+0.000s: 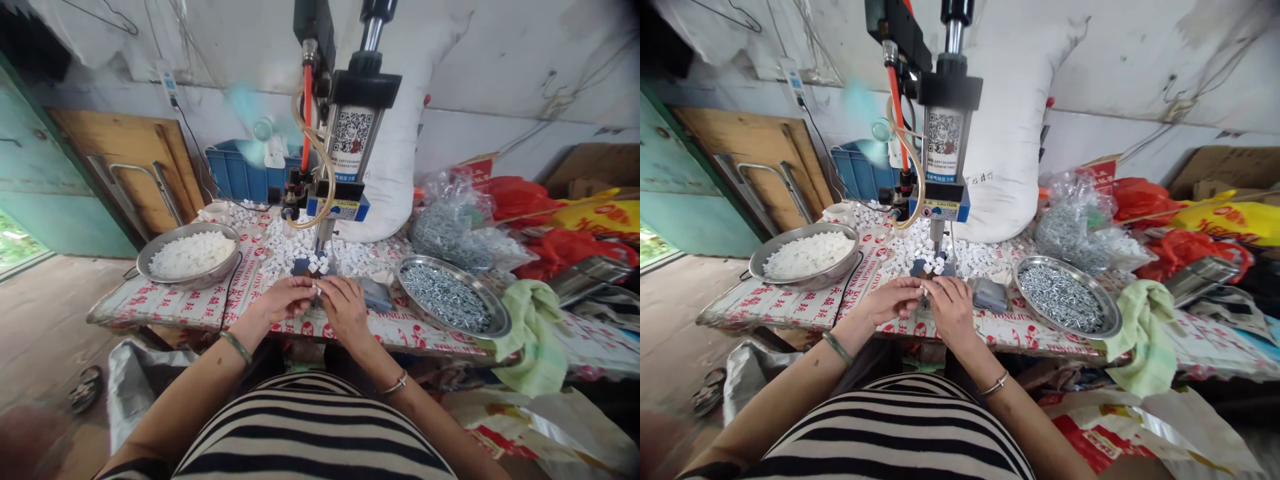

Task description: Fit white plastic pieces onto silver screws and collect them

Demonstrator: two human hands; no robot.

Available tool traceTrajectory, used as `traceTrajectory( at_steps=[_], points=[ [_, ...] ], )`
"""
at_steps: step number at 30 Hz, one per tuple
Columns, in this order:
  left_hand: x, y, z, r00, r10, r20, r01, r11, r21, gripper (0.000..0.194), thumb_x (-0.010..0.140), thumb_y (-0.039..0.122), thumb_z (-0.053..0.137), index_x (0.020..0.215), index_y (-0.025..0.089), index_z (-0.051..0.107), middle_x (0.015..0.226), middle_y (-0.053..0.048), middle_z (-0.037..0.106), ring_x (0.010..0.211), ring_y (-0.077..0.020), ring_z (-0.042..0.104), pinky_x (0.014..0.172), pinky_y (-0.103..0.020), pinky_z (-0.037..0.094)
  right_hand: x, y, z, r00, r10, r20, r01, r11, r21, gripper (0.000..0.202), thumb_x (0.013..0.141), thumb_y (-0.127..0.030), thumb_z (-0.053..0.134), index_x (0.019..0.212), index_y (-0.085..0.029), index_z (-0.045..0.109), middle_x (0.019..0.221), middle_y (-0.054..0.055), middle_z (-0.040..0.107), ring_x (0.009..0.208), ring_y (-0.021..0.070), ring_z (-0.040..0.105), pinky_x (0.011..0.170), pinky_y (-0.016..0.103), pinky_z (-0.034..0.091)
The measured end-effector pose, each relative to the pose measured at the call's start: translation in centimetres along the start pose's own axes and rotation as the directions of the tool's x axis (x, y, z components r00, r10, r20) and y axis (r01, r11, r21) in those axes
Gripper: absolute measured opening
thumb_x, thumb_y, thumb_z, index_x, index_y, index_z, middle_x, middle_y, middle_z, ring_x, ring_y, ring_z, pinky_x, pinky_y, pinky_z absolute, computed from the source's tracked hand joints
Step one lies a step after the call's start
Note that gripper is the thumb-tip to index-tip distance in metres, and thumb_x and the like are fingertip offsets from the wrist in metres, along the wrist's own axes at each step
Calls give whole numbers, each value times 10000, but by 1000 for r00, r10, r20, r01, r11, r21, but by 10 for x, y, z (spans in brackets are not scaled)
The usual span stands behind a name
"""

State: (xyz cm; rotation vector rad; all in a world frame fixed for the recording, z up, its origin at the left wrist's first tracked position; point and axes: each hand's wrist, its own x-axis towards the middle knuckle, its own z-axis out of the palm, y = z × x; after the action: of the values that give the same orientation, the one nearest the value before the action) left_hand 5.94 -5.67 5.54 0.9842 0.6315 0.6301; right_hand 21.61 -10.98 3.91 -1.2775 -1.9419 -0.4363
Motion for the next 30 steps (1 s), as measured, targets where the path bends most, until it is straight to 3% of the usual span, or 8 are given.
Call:
traceTrajectory(
  at_steps=[3,6,9,11,17,22,26,30],
  points=[
    [-1,0,2,999,-37,36,31,987,155,363,596,371,724,842,141,586,483,70,438,375,-22,348,372,-160,228,-4,9,-4,999,-52,9,51,997,58,254,874,-223,438,1026,-237,641,925,46,645,957,183,526,881,360,374],
    [4,-1,4,973,187,-137,-107,886,450,294,705,394,615,872,155,585,502,52,478,394,-55,390,402,-187,287,1,25,-6,997,-73,36,72,997,35,232,863,-238,463,996,-227,654,914,45,652,952,188,523,870,361,359],
    [17,0,2,782,560,-275,-194,637,746,260,729,345,594,923,171,591,641,17,559,562,-104,512,551,-225,395,20,45,-1,998,-9,64,11,1000,-24,223,859,-259,480,985,-222,660,947,44,656,946,194,518,837,355,341],
    [27,0,-2,712,648,-271,-149,516,843,287,737,332,587,972,168,585,665,8,562,624,-127,530,622,-250,410,36,55,5,994,46,101,-40,997,-60,220,857,-273,487,981,-231,664,968,40,657,943,197,516,814,349,330],
    [54,-1,-12,702,682,-204,-136,410,902,346,721,290,597,1029,132,584,728,-14,577,679,-137,537,683,-266,425,67,57,21,952,96,289,-55,988,-144,202,851,-274,499,952,-262,673,945,23,675,947,202,508,785,341,277],
    [66,-4,-18,736,654,-175,-234,488,841,269,700,217,591,955,143,633,766,-18,617,702,-126,553,682,-239,434,72,52,23,927,81,366,0,977,-215,202,865,-267,479,947,-254,663,880,15,681,922,194,510,795,337,248],
    [68,-3,-16,756,632,-173,-253,525,813,223,716,244,585,901,141,652,696,-1,608,634,-109,531,611,-215,415,68,52,21,915,-6,403,124,956,-267,227,878,-234,445,987,-223,644,823,36,672,862,193,516,782,330,255],
    [68,-3,-10,678,729,-95,-254,353,900,189,760,286,553,829,151,666,690,-9,600,621,-103,513,622,-218,398,60,51,20,919,-67,389,184,945,-271,293,867,-169,439,1113,-181,598,836,70,665,860,195,522,798,325,266]
  ],
)
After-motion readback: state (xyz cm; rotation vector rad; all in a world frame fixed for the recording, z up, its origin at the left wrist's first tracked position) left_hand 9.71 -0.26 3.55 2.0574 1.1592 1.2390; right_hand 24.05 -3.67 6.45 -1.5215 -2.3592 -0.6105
